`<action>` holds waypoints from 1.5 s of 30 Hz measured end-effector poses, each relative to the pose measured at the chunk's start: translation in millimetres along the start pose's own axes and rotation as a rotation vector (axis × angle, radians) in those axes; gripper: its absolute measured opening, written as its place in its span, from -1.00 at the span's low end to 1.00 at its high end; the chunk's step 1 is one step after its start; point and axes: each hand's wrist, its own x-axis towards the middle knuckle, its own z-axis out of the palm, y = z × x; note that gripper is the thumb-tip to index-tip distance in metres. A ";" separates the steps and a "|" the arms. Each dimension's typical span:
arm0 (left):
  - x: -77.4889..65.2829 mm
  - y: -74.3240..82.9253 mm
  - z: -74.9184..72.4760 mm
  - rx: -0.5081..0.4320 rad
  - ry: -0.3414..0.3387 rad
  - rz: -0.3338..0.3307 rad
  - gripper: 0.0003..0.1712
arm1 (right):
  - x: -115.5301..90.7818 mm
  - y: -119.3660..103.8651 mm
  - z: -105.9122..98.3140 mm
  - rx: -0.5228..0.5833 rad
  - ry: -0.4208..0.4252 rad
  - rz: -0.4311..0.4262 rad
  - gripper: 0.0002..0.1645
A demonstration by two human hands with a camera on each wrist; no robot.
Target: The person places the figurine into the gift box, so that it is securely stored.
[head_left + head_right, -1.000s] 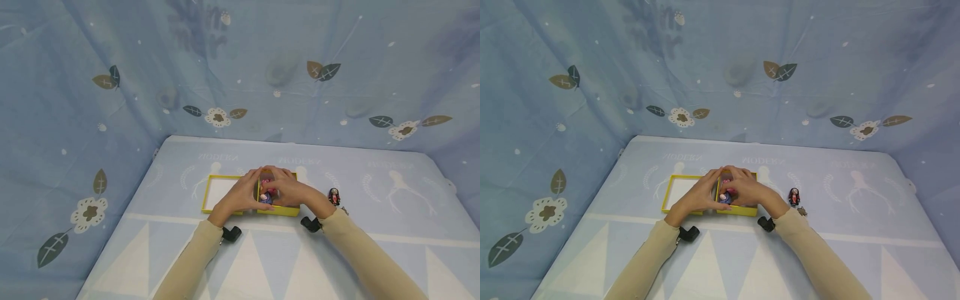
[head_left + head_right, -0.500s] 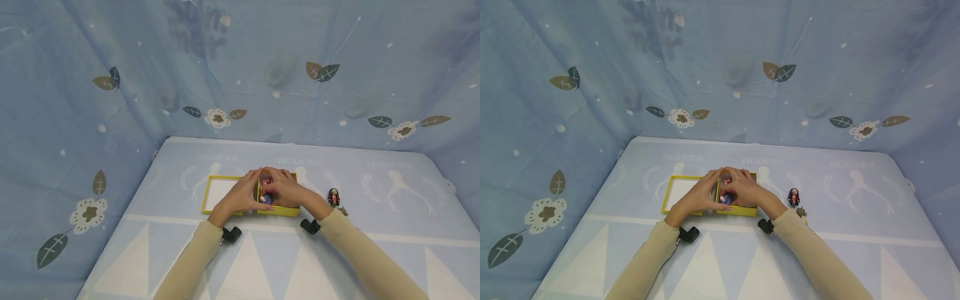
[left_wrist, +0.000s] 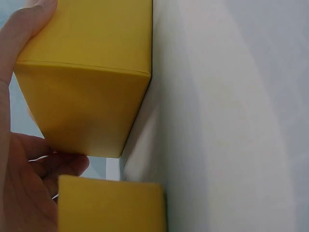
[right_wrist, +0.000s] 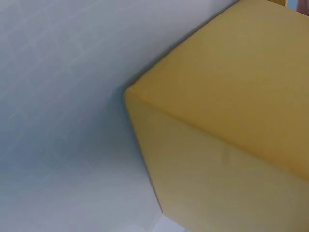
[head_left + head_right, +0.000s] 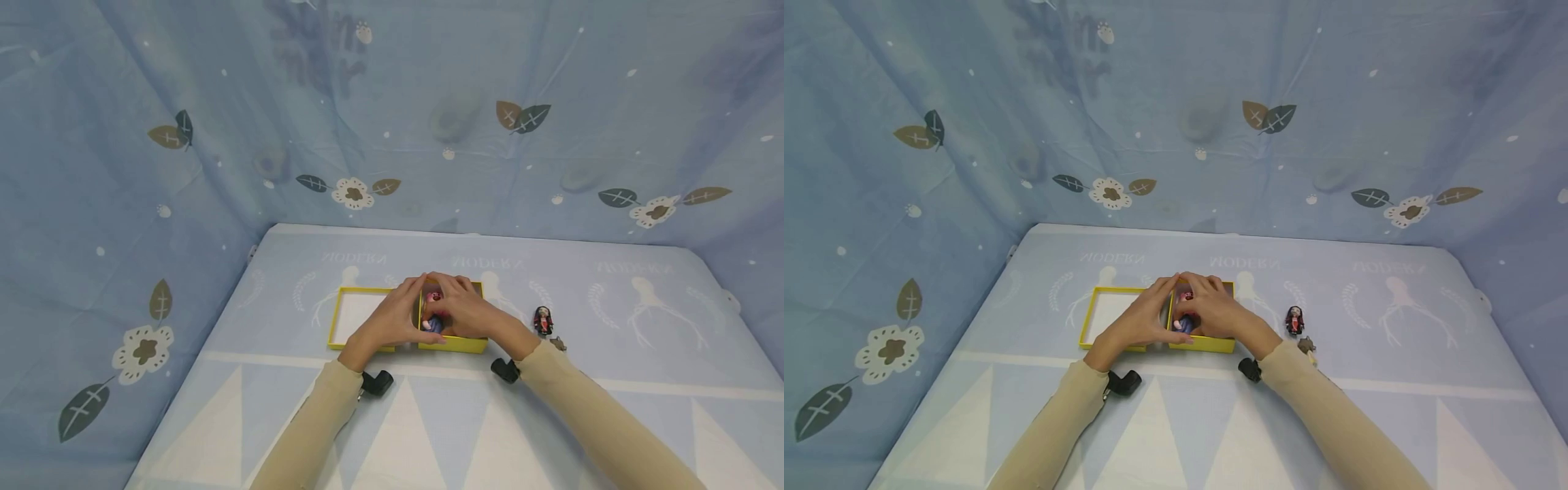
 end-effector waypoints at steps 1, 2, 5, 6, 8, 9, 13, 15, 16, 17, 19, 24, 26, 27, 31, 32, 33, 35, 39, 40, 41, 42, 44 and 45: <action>0.0 -0.5 0.0 0.002 0.001 0.001 0.45 | 0.5 -0.1 0.2 -0.001 0.000 -0.003 -0.60; -0.1 -0.9 -0.1 0.001 0.002 0.001 0.45 | 1.0 -0.1 0.4 -0.002 0.001 -0.006 -0.60; -0.8 -1.5 -0.2 -0.008 0.002 -0.004 0.46 | 1.9 0.2 1.4 -0.001 0.001 -0.016 -0.59; -1.0 -1.5 -0.1 -0.009 0.000 -0.004 0.46 | 1.8 0.8 1.8 0.001 0.000 -0.017 -0.59; -1.4 -1.3 0.3 -0.012 -0.005 -0.005 0.45 | 0.9 1.3 1.7 0.003 -0.001 -0.020 -0.60; -1.5 -1.2 0.5 -0.012 -0.009 -0.006 0.45 | 0.4 1.6 1.5 0.008 -0.004 -0.017 -0.61; -1.3 -0.8 0.8 -0.003 -0.013 -0.015 0.45 | -0.8 2.7 -0.3 0.027 -0.010 -0.018 -0.64; -1.0 -0.4 0.2 0.002 -0.012 -0.020 0.46 | -0.6 3.4 -1.3 0.042 -0.015 -0.018 -0.65; -1.1 -0.5 0.2 0.002 -0.011 -0.022 0.46 | -0.6 3.6 -1.4 0.041 -0.014 -0.023 -0.64; -1.3 -0.6 0.0 0.003 -0.010 -0.022 0.46 | -0.4 3.8 -1.5 0.044 -0.017 -0.024 -0.64; -1.5 -0.8 -0.3 0.000 -0.009 -0.019 0.46 | 0.1 4.1 -1.5 0.046 -0.017 -0.028 -0.64; -1.4 -0.9 -0.9 0.004 -0.010 -0.018 0.46 | 0.5 4.6 -1.7 0.059 -0.025 -0.019 -0.64; -1.5 -0.7 -0.9 0.002 -0.012 -0.020 0.46 | 0.1 4.5 -2.2 0.070 -0.028 -0.016 -0.64; -1.4 -0.7 -0.8 0.003 -0.013 -0.021 0.46 | -0.1 4.4 -2.6 0.074 -0.029 -0.015 -0.64; -1.1 0.1 -0.3 0.003 -0.011 -0.011 0.46 | -1.6 3.4 -5.8 0.096 -0.023 -0.016 -0.64; -0.9 0.3 -0.2 0.004 -0.010 -0.009 0.46 | -1.9 3.1 -6.7 0.102 -0.022 -0.016 -0.64; -0.6 0.5 0.0 0.005 -0.010 -0.007 0.46 | -2.1 2.7 -7.7 0.108 -0.022 -0.014 -0.64; -0.3 0.8 0.0 0.003 -0.009 -0.007 0.46 | -2.2 1.6 -9.5 0.121 -0.019 -0.013 -0.64; 0.2 0.3 0.7 -0.003 -0.002 -0.010 0.47 | -1.7 1.8 -9.9 0.137 -0.029 -0.005 -0.64; 0.3 -0.1 1.0 -0.004 -0.002 -0.012 0.47 | -1.6 2.3 -9.4 0.136 -0.029 -0.006 -0.65; 0.3 -0.4 1.3 -0.004 -0.001 -0.015 0.47 | -1.5 2.7 -8.9 0.134 -0.028 -0.008 -0.65; 0.3 -0.7 1.5 -0.004 0.000 -0.017 0.48 | -1.5 3.0 -8.5 0.132 -0.028 -0.009 -0.65; 0.2 -1.0 1.7 -0.006 -0.001 -0.022 0.48 | -1.4 3.1 -8.2 0.132 -0.025 -0.013 -0.64; 0.2 -1.1 1.8 -0.007 -0.001 -0.022 0.48 | -1.4 3.3 -8.3 0.131 -0.022 -0.014 -0.64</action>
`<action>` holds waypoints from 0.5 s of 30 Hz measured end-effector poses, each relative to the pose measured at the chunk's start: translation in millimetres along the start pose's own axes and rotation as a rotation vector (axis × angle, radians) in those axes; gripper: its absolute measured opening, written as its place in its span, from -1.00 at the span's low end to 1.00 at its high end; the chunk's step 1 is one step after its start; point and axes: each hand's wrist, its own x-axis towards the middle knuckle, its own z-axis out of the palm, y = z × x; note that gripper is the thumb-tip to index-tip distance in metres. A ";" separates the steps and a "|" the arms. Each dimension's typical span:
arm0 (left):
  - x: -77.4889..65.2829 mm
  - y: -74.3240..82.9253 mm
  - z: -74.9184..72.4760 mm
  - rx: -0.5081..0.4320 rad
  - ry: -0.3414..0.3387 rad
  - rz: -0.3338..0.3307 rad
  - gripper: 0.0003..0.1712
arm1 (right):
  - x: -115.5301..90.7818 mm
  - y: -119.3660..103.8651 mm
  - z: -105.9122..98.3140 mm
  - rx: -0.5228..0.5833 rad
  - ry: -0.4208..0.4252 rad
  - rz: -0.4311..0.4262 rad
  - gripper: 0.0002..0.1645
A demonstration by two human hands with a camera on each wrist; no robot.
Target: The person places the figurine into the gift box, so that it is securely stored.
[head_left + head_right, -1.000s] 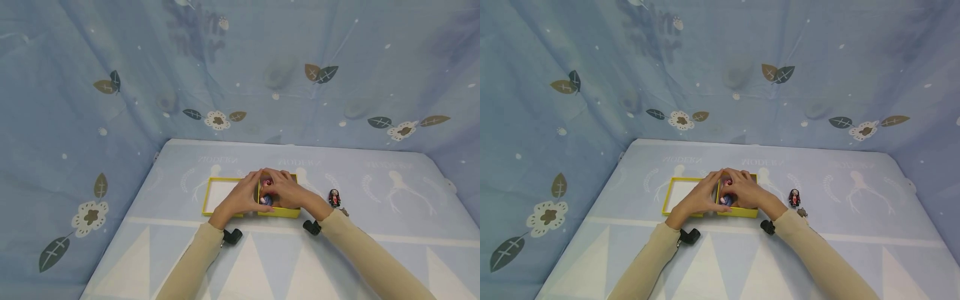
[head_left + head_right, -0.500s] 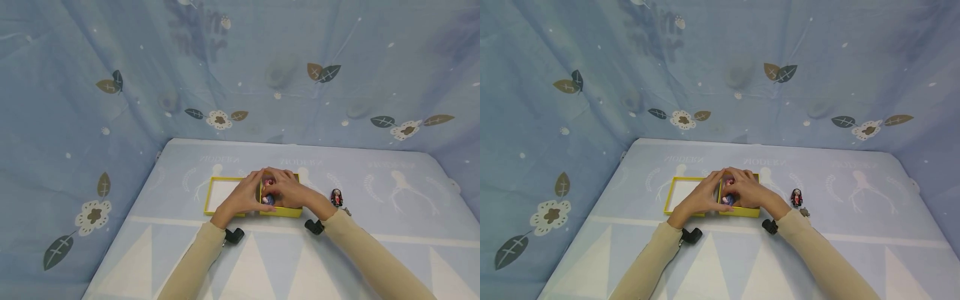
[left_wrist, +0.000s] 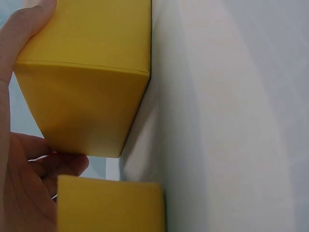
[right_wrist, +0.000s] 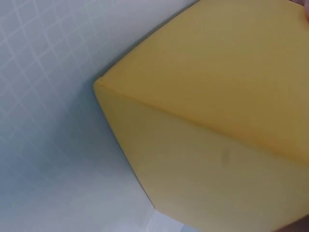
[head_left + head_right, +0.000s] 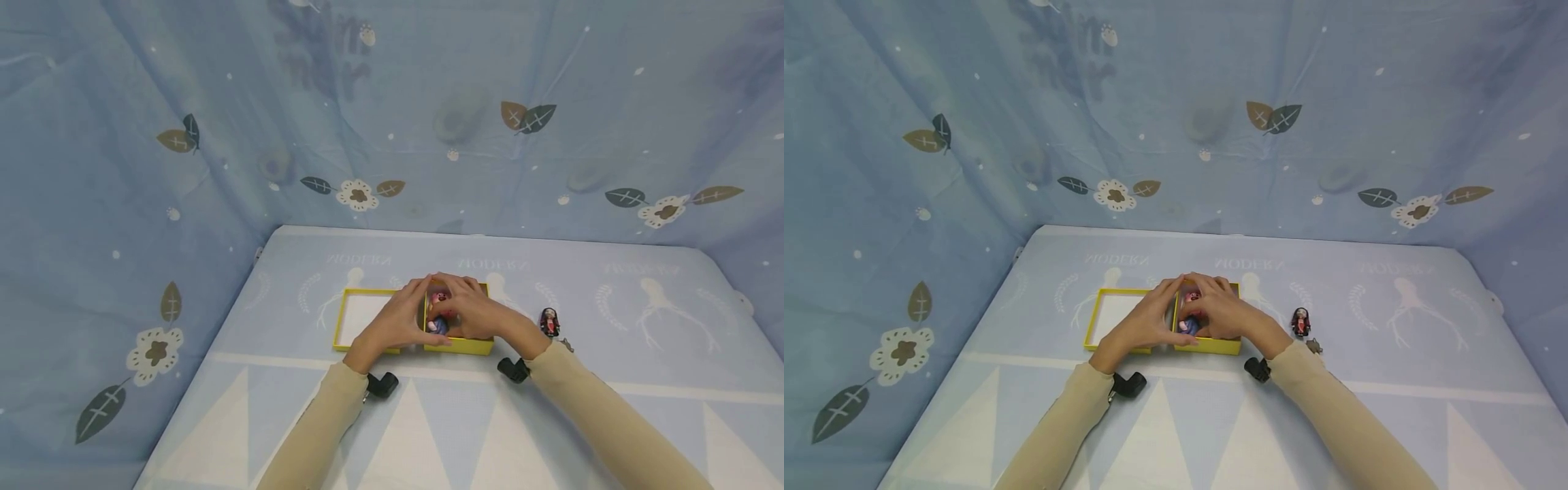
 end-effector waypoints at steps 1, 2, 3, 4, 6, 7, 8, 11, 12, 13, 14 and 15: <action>-0.2 0.2 -0.3 0.000 -0.002 -0.002 0.47 | -0.1 0.2 -0.5 0.001 0.004 0.000 -0.65; -0.3 0.5 -0.5 0.000 -0.003 -0.001 0.47 | -0.4 0.3 -1.4 0.003 0.008 0.002 -0.64; -0.5 0.7 -0.7 0.002 -0.004 0.000 0.47 | -1.0 0.6 -2.6 0.003 0.013 0.006 -0.63; -0.6 1.0 -0.9 0.003 -0.006 -0.002 0.46 | -1.9 1.1 -4.2 0.005 0.019 0.010 -0.62; -0.8 1.5 -1.2 0.010 -0.009 -0.003 0.46 | -4.7 2.4 -8.5 0.009 0.042 0.015 -0.56; -0.8 1.6 -1.3 0.013 -0.011 -0.006 0.46 | -6.6 3.1 -11.2 0.009 0.056 0.017 -0.53; -0.6 1.7 -1.2 0.016 -0.012 -0.009 0.46 | -8.8 4.0 -13.8 0.008 0.074 0.012 -0.48; 0.1 1.7 -1.5 0.012 -0.010 -0.020 0.47 | -17.3 6.6 -22.3 0.015 0.128 0.001 -0.38; 0.0 1.7 -1.6 0.008 -0.010 -0.024 0.47 | -20.3 7.3 -24.9 0.020 0.142 -0.001 -0.36; 0.0 1.8 -1.7 0.005 -0.009 -0.028 0.48 | -23.7 8.2 -27.4 0.023 0.150 0.004 -0.35; 0.1 1.8 -1.9 0.004 -0.009 -0.031 0.48 | -27.3 9.0 -29.8 0.034 0.157 0.008 -0.34; 0.2 1.8 -2.0 0.002 -0.008 -0.033 0.49 | -31.0 9.8 -32.2 0.041 0.162 0.017 -0.34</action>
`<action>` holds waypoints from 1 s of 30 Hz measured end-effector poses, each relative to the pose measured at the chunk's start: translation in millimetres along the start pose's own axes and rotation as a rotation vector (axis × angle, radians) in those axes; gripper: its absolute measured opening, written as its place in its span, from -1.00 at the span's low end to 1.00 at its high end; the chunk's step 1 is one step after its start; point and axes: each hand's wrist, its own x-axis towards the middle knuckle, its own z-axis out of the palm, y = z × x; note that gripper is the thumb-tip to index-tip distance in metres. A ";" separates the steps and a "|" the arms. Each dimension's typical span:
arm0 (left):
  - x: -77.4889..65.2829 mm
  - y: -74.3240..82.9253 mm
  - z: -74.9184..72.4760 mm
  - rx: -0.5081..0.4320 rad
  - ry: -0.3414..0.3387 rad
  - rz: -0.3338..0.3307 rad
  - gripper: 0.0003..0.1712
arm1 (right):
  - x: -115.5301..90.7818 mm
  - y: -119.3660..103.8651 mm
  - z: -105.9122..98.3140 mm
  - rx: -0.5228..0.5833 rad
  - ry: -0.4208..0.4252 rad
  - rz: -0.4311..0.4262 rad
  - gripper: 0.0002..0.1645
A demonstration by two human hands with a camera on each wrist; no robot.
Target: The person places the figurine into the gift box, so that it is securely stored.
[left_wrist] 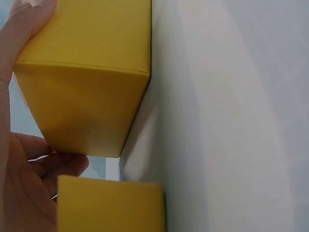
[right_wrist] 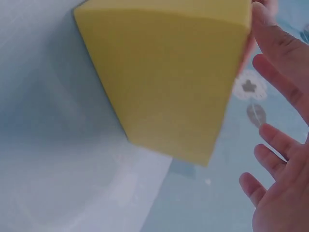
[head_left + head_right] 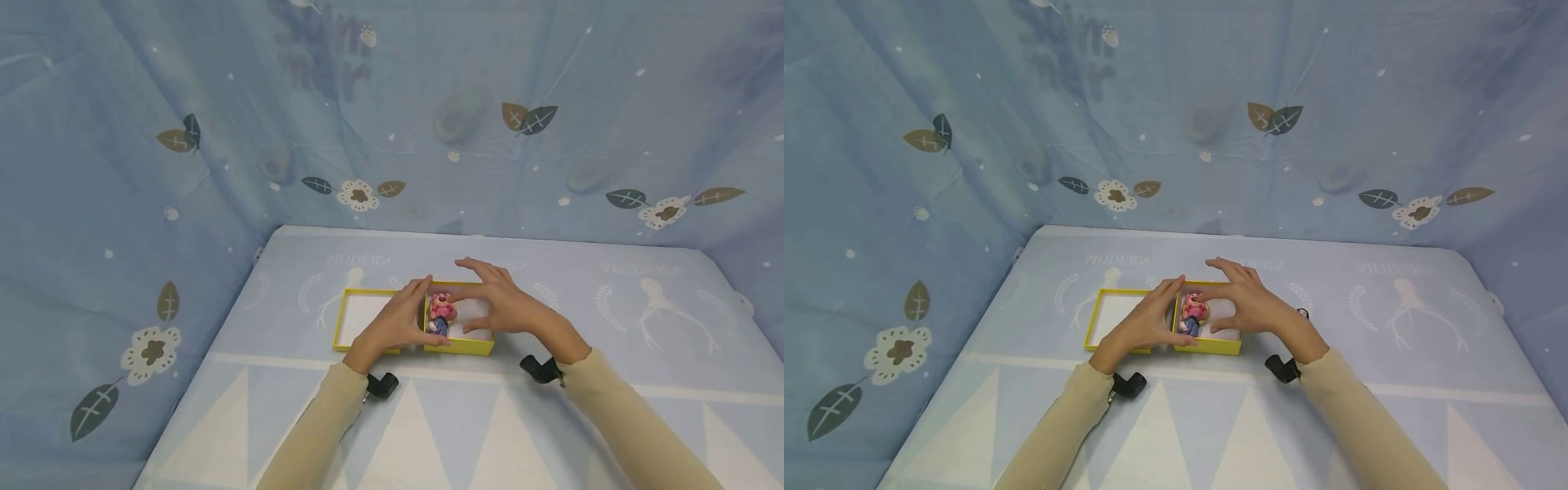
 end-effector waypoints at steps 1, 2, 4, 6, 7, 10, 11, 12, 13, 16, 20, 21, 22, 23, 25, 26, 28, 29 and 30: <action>-0.2 -0.2 0.1 0.001 0.000 -0.002 0.49 | -3.2 0.7 -2.6 0.000 0.003 0.011 -0.34; -0.5 -0.2 0.2 0.002 -0.001 -0.004 0.49 | -6.7 1.4 -5.6 0.003 0.011 0.021 -0.34; -0.7 -0.4 0.2 0.006 -0.003 -0.003 0.49 | -14.0 2.8 -12.3 0.004 0.031 0.042 -0.36; -0.9 -0.5 0.1 0.010 -0.003 0.001 0.48 | -21.7 4.7 -18.4 -0.007 0.057 0.064 -0.37; -1.1 -0.7 0.0 0.013 -0.004 0.003 0.48 | -25.7 5.9 -21.6 -0.012 0.066 0.080 -0.37; -1.7 -1.4 -0.7 0.015 -0.007 0.004 0.49 | -38.8 12.0 -29.4 -0.025 0.086 0.120 -0.39; -1.7 -1.6 -0.9 0.015 -0.008 0.006 0.49 | -43.3 14.6 -31.7 -0.024 0.089 0.139 -0.39; -1.4 -1.9 -0.9 0.014 -0.007 0.009 0.49 | -48.2 17.6 -34.2 -0.020 0.095 0.155 -0.40; -1.2 -2.1 -0.9 0.011 -0.007 0.011 0.49 | -53.4 21.0 -36.3 -0.013 0.101 0.173 -0.40; -0.3 -2.7 -0.2 0.005 -0.004 0.018 0.49 | -69.3 31.7 -41.5 0.011 0.119 0.239 -0.37; -0.2 -3.4 1.2 -0.004 0.001 0.012 0.49 | -90.7 44.9 -43.2 0.054 0.120 0.324 -0.31; -0.1 -3.3 1.1 -0.005 0.001 0.010 0.49 | -96.1 47.4 -42.4 0.069 0.117 0.342 -0.30; 0.0 -3.2 1.0 -0.005 0.000 0.008 0.49 | -101.2 49.9 -41.1 0.085 0.114 0.358 -0.30; 0.0 -3.1 0.9 -0.004 -0.001 0.007 0.48 | -106.2 51.8 -39.8 0.112 0.110 0.373 -0.29; 0.1 -2.7 0.5 -0.002 -0.004 0.007 0.48 | -114.6 54.7 -36.6 0.158 0.104 0.402 -0.27; 0.1 -2.2 0.2 -0.003 -0.004 0.008 0.48 | -117.9 56.1 -35.0 0.177 0.101 0.413 -0.26; 0.2 -1.4 -0.2 -0.008 -0.007 0.008 0.48 | -123.1 58.7 -32.3 0.222 0.099 0.432 -0.23; 0.1 -1.0 -0.4 -0.008 -0.010 0.008 0.48 | -125.2 59.9 -30.7 0.238 0.099 0.439 -0.21; -0.1 -0.8 -0.4 -0.008 -0.012 0.007 0.48 | -126.7 61.5 -28.9 0.250 0.102 0.441 -0.20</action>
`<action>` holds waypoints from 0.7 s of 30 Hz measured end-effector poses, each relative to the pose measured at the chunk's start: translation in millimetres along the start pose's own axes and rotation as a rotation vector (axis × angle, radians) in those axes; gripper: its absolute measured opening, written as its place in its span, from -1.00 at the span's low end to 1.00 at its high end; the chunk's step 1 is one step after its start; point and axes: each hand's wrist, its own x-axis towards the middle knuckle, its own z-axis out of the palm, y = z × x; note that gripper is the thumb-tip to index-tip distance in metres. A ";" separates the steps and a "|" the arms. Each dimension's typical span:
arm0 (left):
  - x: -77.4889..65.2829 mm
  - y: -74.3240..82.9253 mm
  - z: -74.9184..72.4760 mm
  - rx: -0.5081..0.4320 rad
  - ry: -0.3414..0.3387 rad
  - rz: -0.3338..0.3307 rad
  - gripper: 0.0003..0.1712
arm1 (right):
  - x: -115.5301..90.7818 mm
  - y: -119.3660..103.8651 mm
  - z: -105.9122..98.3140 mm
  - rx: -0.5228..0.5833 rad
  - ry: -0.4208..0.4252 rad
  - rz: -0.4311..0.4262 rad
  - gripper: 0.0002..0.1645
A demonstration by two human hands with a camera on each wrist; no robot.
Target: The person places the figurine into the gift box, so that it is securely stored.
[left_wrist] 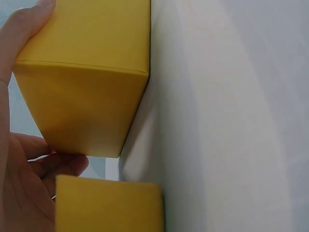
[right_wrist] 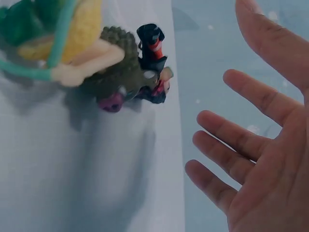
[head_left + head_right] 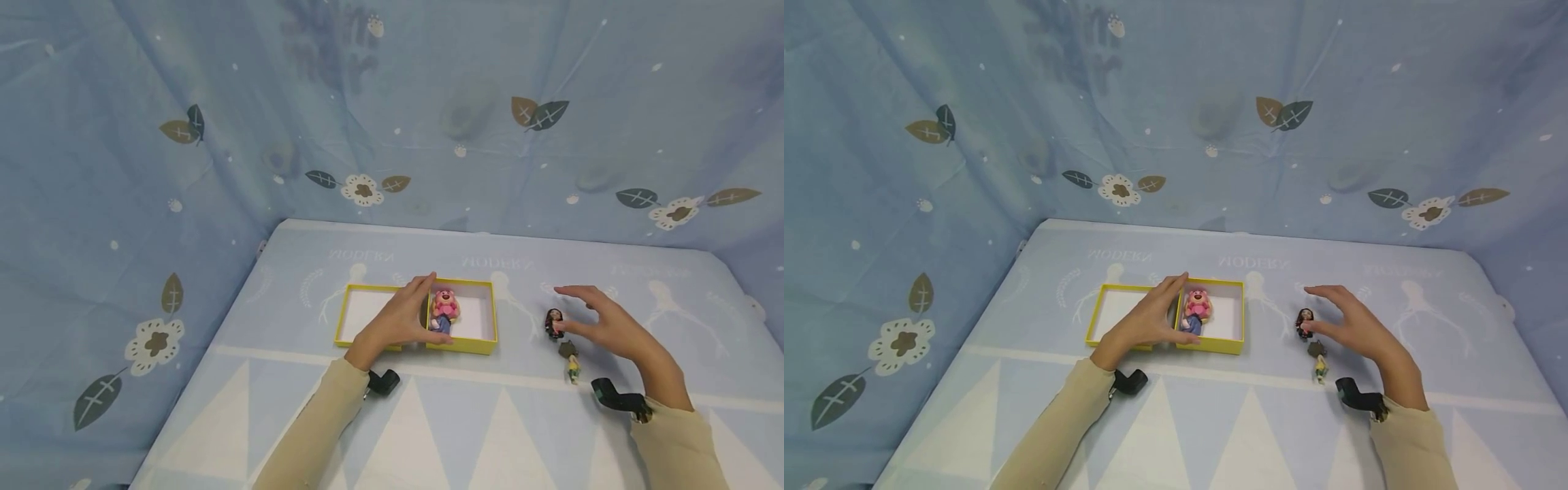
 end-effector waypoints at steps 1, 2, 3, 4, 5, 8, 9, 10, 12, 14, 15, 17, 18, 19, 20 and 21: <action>0.2 0.0 -0.1 -0.001 0.000 0.000 0.48 | -0.3 2.2 0.9 0.009 0.001 0.000 -0.19; 0.3 0.0 -0.3 -0.005 -0.001 -0.001 0.48 | -0.4 4.6 2.0 0.020 0.001 0.001 -0.19; 0.4 -0.2 -0.3 -0.006 -0.002 -0.001 0.48 | -0.5 6.6 3.2 0.028 0.000 0.003 -0.19; 0.5 -0.6 -0.2 -0.007 -0.002 -0.001 0.48 | -0.5 8.5 4.8 0.036 -0.003 0.005 -0.18; 0.5 -1.1 -0.1 -0.007 -0.002 -0.001 0.48 | -0.2 10.3 6.4 0.034 -0.010 0.006 -0.18; 0.5 -1.4 0.4 -0.011 0.000 0.002 0.48 | -0.8 13.8 11.3 -0.012 -0.038 0.020 -0.17; 0.4 -1.3 0.5 -0.012 0.001 0.003 0.48 | -1.0 14.4 12.9 -0.032 -0.049 0.028 -0.17; 0.4 -1.1 0.6 -0.013 0.002 0.004 0.48 | -1.4 15.0 14.3 -0.051 -0.060 0.035 -0.17; 0.4 -0.3 0.6 -0.013 0.000 0.002 0.48 | -2.5 15.8 16.3 -0.080 -0.070 0.042 -0.18; 0.6 -0.1 0.7 -0.014 0.000 0.000 0.48 | -3.6 16.7 17.2 -0.086 -0.073 0.047 -0.18; 0.7 0.1 0.8 -0.011 0.000 -0.001 0.49 | -4.1 17.3 17.3 -0.085 -0.073 0.050 -0.17; 0.7 -0.2 1.1 -0.006 0.000 -0.003 0.49 | -5.2 17.9 17.1 -0.084 -0.070 0.050 -0.16; 0.6 -0.7 1.2 -0.003 0.000 -0.003 0.49 | -5.2 18.4 17.1 -0.085 -0.071 0.051 -0.15; 0.6 -1.1 1.4 -0.002 0.000 -0.005 0.49 | -4.9 18.9 17.2 -0.087 -0.072 0.052 -0.14; 0.3 -1.3 1.3 0.000 -0.001 -0.010 0.49 | -4.6 19.4 17.3 -0.089 -0.073 0.054 -0.13; 0.0 -1.5 1.3 0.002 -0.002 -0.013 0.49 | -4.0 19.6 17.5 -0.091 -0.074 0.053 -0.13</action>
